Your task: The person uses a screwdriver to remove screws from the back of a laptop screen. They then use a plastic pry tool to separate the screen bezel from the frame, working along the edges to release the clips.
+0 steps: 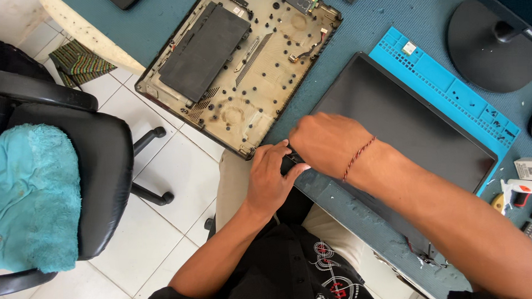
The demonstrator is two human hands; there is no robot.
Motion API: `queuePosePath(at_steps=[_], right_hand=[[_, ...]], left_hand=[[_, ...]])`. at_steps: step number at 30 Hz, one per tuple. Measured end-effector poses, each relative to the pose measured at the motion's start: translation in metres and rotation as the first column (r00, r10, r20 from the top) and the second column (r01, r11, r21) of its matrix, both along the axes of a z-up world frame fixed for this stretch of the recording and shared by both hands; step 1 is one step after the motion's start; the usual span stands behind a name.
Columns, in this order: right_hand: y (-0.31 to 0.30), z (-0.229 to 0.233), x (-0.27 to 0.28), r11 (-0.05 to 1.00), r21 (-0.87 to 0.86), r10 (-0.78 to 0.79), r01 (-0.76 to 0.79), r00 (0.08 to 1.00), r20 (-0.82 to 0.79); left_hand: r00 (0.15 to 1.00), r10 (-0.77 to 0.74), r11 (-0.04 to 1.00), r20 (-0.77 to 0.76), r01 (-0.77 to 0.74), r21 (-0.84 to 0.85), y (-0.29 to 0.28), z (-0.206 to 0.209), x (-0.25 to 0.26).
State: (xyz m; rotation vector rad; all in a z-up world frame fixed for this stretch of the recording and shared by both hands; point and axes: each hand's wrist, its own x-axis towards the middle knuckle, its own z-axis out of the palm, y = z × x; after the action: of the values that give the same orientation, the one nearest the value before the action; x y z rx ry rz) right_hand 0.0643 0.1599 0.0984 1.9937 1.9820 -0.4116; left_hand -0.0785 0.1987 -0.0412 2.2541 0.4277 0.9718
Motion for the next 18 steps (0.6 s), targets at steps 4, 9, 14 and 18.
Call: queuePosePath(at_steps=[4,9,14,18], right_hand=[[0.0,-0.008,-0.003,0.99,0.047,0.133,-0.133,0.991,0.013],[-0.001,0.002,-0.003,0.966,0.084,0.242,-0.246,0.969,0.054],[0.002,0.005,-0.004,0.998,-0.007,0.068,-0.067,0.998,0.011],[0.001,-0.009,0.0,0.998,-0.027,-0.05,0.052,0.997,0.064]], left_hand=[[1.0,-0.016,1.0,-0.004,0.016,0.011,0.002,0.002,-0.001],[1.0,-0.024,1.0,-0.017,0.024,0.015,0.003,0.008,-0.001],[0.999,-0.031,0.999,-0.019,0.031,-0.024,0.002,0.005,-0.001],[0.998,-0.037,0.999,-0.044,0.036,-0.03,0.002,0.005,-0.001]])
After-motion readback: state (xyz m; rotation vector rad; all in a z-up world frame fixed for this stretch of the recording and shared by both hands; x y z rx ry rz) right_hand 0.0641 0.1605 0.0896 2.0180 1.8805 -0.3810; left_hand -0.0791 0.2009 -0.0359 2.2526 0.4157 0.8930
